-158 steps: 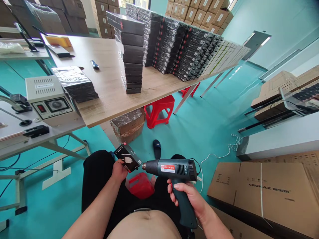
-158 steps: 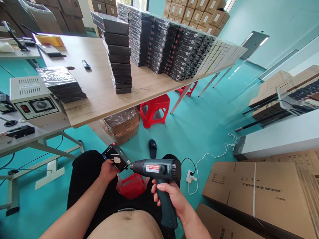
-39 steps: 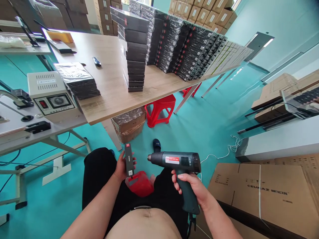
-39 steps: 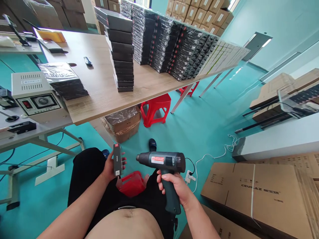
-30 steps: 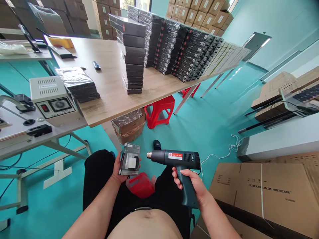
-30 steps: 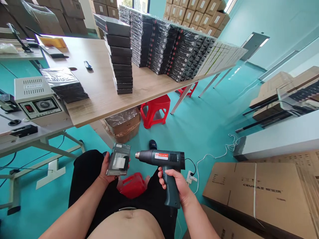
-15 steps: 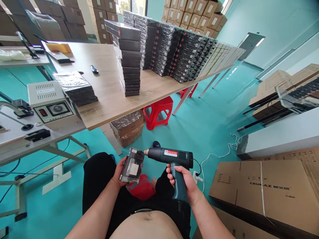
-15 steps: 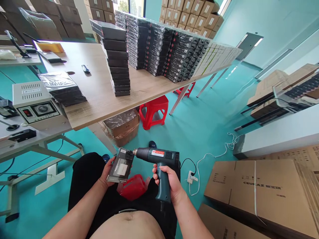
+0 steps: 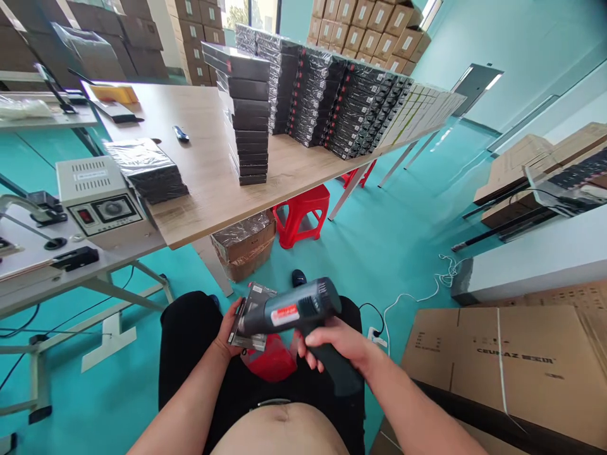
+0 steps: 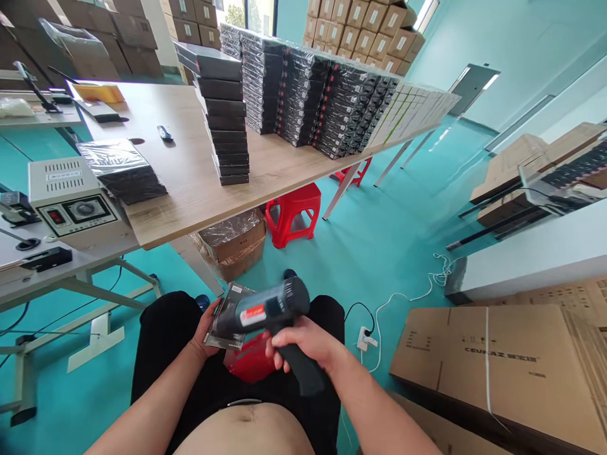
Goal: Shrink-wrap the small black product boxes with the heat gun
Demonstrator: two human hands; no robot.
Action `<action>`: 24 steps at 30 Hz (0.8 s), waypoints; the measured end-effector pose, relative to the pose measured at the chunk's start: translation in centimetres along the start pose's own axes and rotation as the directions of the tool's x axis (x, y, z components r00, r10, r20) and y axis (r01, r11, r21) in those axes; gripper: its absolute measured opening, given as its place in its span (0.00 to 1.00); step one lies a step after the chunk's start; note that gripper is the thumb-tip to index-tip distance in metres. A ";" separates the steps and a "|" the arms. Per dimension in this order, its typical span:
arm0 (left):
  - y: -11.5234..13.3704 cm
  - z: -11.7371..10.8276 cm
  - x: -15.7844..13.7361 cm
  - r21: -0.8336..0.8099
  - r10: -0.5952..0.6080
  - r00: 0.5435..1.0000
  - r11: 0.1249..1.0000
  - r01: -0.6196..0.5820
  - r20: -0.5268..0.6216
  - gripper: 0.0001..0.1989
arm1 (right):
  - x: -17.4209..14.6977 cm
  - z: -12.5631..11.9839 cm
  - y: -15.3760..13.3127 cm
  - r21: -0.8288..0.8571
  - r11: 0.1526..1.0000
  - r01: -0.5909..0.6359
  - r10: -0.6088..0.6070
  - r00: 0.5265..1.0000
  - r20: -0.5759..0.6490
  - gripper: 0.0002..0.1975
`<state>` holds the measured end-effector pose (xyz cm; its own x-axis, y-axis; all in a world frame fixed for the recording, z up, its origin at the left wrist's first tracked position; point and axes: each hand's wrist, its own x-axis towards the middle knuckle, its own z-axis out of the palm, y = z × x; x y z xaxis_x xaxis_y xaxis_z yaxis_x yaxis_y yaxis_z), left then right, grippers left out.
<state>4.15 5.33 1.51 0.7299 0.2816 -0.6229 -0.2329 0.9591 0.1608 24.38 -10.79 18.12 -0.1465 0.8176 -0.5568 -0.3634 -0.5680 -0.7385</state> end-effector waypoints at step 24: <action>0.6 -1.0 0.5 -0.064 0.067 0.996 0.996 -0.064 0.051 0.24 | 3.3 -1.5 -2.0 0.172 0.975 0.139 -0.064 0.923 -0.380 0.12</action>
<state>3.77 5.98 0.48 0.7443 0.3466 -0.5709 -0.3199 0.9354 0.1508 26.04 -7.15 17.18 0.2380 0.7552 -0.6108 -0.5328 -0.4243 -0.7322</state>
